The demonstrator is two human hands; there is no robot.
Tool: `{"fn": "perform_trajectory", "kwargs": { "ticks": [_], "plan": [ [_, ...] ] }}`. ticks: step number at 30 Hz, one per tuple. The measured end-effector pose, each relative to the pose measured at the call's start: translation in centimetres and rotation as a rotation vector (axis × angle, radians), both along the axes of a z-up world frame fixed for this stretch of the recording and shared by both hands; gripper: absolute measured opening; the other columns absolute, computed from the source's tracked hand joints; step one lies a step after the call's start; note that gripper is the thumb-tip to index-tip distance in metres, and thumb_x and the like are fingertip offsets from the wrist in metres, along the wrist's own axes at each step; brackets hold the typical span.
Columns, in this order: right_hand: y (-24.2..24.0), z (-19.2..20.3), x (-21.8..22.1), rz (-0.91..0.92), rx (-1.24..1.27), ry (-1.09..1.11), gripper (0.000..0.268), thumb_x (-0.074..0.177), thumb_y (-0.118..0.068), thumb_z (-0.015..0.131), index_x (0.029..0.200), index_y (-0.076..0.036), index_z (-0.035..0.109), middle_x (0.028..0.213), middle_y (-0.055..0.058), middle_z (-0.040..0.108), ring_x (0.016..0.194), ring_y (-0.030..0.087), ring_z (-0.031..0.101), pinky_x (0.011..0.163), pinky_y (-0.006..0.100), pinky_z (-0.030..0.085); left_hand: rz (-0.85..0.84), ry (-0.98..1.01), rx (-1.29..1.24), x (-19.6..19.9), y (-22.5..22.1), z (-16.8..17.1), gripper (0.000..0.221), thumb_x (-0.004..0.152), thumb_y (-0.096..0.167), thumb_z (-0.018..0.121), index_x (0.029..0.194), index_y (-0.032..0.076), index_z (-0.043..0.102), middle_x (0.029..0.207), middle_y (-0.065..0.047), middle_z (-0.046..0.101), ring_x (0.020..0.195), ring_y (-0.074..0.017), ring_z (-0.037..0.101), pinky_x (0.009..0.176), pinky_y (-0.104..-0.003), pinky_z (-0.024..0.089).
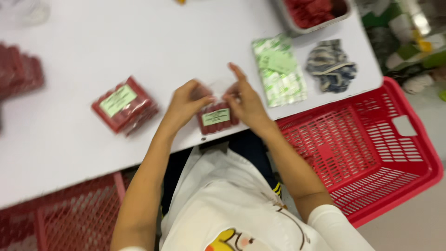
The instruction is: The person places small sausages into clear plastic bags, adds a green label to each, and stacks the finished packages on a white table. The person repeatedly takes sausages from a red basket, fills the bags, and organizes the completed packs.
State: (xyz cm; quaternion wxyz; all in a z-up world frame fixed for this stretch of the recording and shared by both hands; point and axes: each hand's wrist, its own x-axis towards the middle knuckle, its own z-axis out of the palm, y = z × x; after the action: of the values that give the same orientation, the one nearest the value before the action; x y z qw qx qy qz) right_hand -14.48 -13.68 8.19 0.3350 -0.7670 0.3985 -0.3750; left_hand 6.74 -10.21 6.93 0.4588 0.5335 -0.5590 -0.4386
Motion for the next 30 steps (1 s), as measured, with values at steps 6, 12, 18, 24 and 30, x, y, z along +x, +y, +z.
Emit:
{"fn": "perform_trajectory", "kwargs": {
  "ticks": [6, 12, 18, 24, 30],
  "plan": [
    [0.6, 0.0, 0.5, 0.000, -0.273, 0.113, 0.025, 0.086, -0.021, 0.082, 0.107, -0.015, 0.073, 0.082, 0.004, 0.065, 0.084, 0.027, 0.064, 0.076, 0.038, 0.056, 0.266, -0.259, -0.336, -0.7, 5.2, 1.3, 0.014, 0.092, 0.009, 0.082, 0.090, 0.012, 0.069, 0.076, -0.006, 0.073, 0.073, -0.0234, 0.073, 0.070, -0.032, 0.056],
    [5.4, -4.9, -2.8, 0.239, 0.098, 0.348, 0.008, 0.098, -0.018, 0.059, 0.096, -0.011, 0.059, 0.087, 0.009, 0.060, 0.084, 0.031, 0.060, 0.072, 0.043, 0.046, 0.097, -0.430, -0.427, -2.7, 11.0, -3.8, 0.011, 0.100, 0.003, 0.059, 0.111, 0.002, 0.060, 0.098, -0.009, 0.065, 0.086, -0.0248, 0.065, 0.078, -0.037, 0.052],
    [5.6, -1.2, -1.2, 0.118, -0.157, 0.169, 0.027, 0.104, -0.029, 0.060, 0.125, -0.013, 0.064, 0.093, 0.009, 0.064, 0.081, 0.031, 0.062, 0.071, 0.044, 0.046, 0.258, -0.281, 0.106, -2.9, 7.5, -0.7, 0.009, 0.098, 0.016, 0.061, 0.090, 0.012, 0.057, 0.077, -0.003, 0.065, 0.068, -0.0174, 0.062, 0.066, -0.033, 0.049],
    [5.3, 1.6, 0.5, 0.068, -0.878, 0.369, 0.015, 0.105, -0.008, 0.058, 0.119, -0.005, 0.062, 0.119, 0.018, 0.065, 0.114, 0.035, 0.067, 0.086, 0.039, 0.057, 0.227, 0.226, 0.427, -0.1, 3.3, -2.0, 0.019, 0.090, 0.002, 0.070, 0.085, 0.007, 0.053, 0.062, -0.015, 0.060, 0.045, -0.0187, 0.051, 0.040, -0.030, 0.041],
    [2.6, -1.9, 0.7, 0.106, -0.813, 0.438, 0.012, 0.103, -0.011, 0.059, 0.114, -0.008, 0.062, 0.110, 0.010, 0.067, 0.107, 0.028, 0.065, 0.083, 0.039, 0.047, 0.203, -0.491, -0.107, -1.1, 4.6, 2.7, 0.029, 0.091, 0.013, 0.072, 0.118, 0.008, 0.061, 0.119, -0.013, 0.060, 0.087, -0.0286, 0.057, 0.075, -0.042, 0.047]
  ]
}}
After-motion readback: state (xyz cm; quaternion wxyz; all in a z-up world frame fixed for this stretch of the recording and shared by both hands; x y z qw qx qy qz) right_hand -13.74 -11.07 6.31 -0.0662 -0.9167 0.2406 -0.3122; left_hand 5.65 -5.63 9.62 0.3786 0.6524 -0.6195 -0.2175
